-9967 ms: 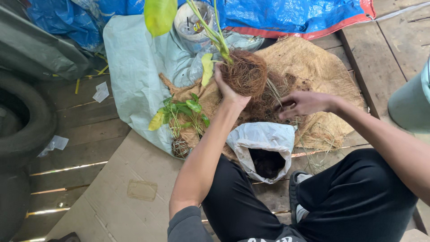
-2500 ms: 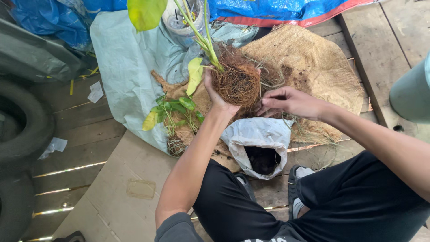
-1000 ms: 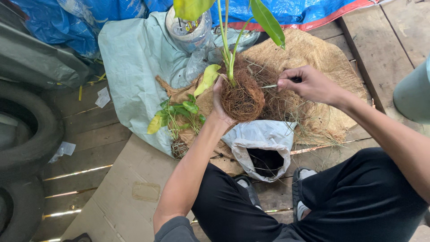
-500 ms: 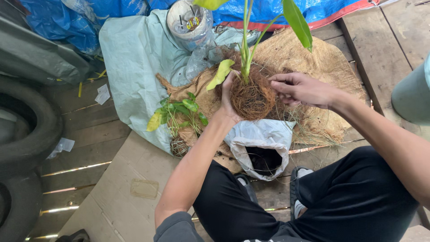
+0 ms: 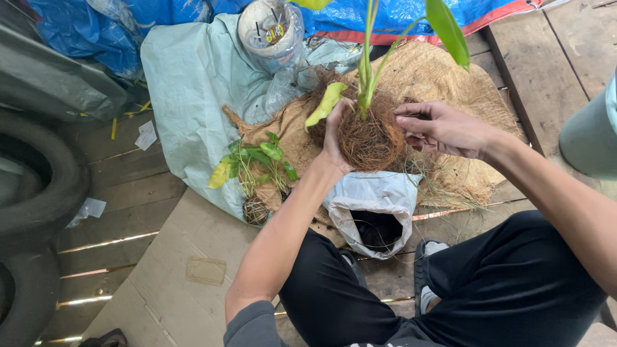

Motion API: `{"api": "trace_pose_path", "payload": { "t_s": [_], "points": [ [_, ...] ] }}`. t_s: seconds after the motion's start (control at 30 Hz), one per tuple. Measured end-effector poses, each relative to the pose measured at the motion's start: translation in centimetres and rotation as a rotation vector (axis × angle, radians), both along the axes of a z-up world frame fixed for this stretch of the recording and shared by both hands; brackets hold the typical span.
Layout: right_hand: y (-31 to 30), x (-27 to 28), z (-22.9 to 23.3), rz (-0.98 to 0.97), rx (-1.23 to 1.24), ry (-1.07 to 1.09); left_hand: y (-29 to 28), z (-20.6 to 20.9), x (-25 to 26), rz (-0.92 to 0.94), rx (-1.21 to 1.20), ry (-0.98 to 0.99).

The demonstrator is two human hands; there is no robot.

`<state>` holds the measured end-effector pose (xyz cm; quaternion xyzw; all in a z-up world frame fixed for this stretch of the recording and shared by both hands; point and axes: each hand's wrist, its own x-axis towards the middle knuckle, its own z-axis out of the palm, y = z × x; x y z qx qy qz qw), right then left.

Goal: The person holds a plant with a soil ball and wraps its roots with coconut coir. They then tie the coir around the roots using a string to secure it.

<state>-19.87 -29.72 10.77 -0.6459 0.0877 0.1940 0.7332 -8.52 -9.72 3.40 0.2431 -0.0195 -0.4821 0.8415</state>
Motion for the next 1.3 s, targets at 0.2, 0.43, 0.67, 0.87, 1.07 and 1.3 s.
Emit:
{"api": "trace_pose_path", "payload": {
  "t_s": [0.2, 0.43, 0.67, 0.87, 1.07, 1.3],
  "points": [
    [-1.0, -0.6, 0.9, 0.012, -0.457, 0.007, -1.5, -0.7, -0.4, -0.054, 0.011, 0.007],
    [-1.5, -1.3, 0.3, -0.011, -0.342, -0.008, -1.9, -1.2, -1.8, -0.083, 0.145, -0.014],
    [-3.1, -1.0, 0.3, 0.043, -0.716, -0.115, -0.1, -0.7, -1.1, 0.015, 0.194, 0.055],
    [-4.1, 0.0, -0.4, -0.105, -0.463, -0.240, 0.3, -1.2, 0.4, 0.052, 0.154, 0.107],
    [-3.2, 0.7, 0.2, -0.204, -0.361, -0.212, -1.5, -2.2, 0.2, 0.039, 0.177, 0.136],
    [-2.6, 1.2, 0.0, -0.245, 0.061, -0.198, -3.0, -1.6, -0.2, 0.062, 0.261, 0.114]
  ]
}}
